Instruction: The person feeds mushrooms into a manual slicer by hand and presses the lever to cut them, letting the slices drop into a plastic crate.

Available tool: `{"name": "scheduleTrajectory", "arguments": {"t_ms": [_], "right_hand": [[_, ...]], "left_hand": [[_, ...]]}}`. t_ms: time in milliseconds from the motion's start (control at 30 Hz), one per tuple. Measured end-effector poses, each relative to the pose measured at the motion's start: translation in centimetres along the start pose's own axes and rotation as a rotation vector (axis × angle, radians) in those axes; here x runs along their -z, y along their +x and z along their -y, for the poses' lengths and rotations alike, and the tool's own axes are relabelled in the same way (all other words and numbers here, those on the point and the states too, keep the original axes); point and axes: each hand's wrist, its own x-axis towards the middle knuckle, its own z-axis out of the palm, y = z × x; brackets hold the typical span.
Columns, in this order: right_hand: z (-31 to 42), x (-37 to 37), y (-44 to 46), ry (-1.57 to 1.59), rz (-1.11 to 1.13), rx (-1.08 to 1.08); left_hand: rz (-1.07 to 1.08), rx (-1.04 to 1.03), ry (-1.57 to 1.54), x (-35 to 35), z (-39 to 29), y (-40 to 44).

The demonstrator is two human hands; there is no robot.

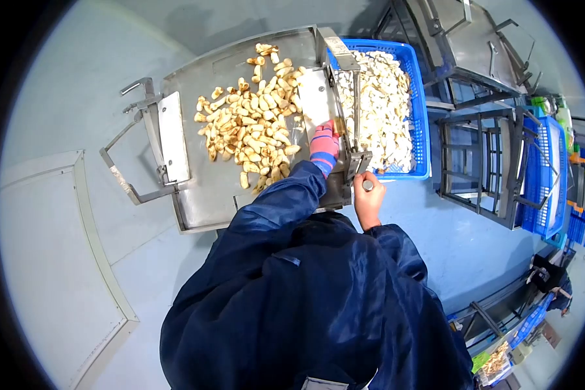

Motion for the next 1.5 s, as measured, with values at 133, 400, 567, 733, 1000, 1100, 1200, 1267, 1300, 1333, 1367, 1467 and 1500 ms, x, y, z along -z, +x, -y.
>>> {"name": "scheduleTrajectory", "arguments": {"t_ms": [133,400,567,733,1000,1100,1200,1267,1300,1333,1367,1467,1500], "right_hand": [[0.3,-0.1,0.1,0.0,-0.032,0.007],[-3.4,-1.3,-1.1,0.039,-0.014,0.039],[-2.9,-1.5,-0.8,0.043,-0.023,0.076],[-1.0,-0.7,-0.2,0.019,-0.055,0.101],[-2.8,-1.4,-0.7,0.022,-0.105,0.152],[1.5,0.1,0.3,0.027,-0.019,0.005],[-4.7,-1.5,-1.3,-0.002,0.004,0.045],[-6.0,-1.9,-1.4,0.05,0.016,-0.017],[-4.7,-1.6,-0.9,0.006,-0.015,0.039],[-2.2,-0.8,-0.4,-0.04,-0.045,0.088],[0.4,-0.1,0.1,0.056,0.009,-0.062],[-1.0,-0.5,-0.2,-0.027,-0.009,0.067],[-3.7,-1.3,-0.8,0.009,-0.011,0.061]], "left_hand": [[-0.024,0.073,-0.232,-0.1,-0.2,-0.6],[0.021,0.142,-0.281,-0.4,0.7,-0.3],[0.057,0.195,-0.325,0.2,0.1,-0.4],[0.114,0.229,-0.346,0.1,0.6,0.0],[0.139,0.226,-0.337,-0.3,0.9,0.3],[0.16,0.198,-0.422,-0.8,1.6,0.5],[0.248,0.291,-0.461,0.9,0.1,0.9],[0.268,0.306,-0.457,1.3,-0.3,1.0],[0.245,0.278,-0.435,0.4,0.5,1.1],[0.228,0.255,-0.41,-0.6,1.6,0.8],[0.136,0.085,-0.359,-1.6,2.6,0.7],[0.121,0.084,-0.402,-3.4,3.8,0.9],[0.229,0.261,-0.343,-1.1,1.4,0.9]]}}
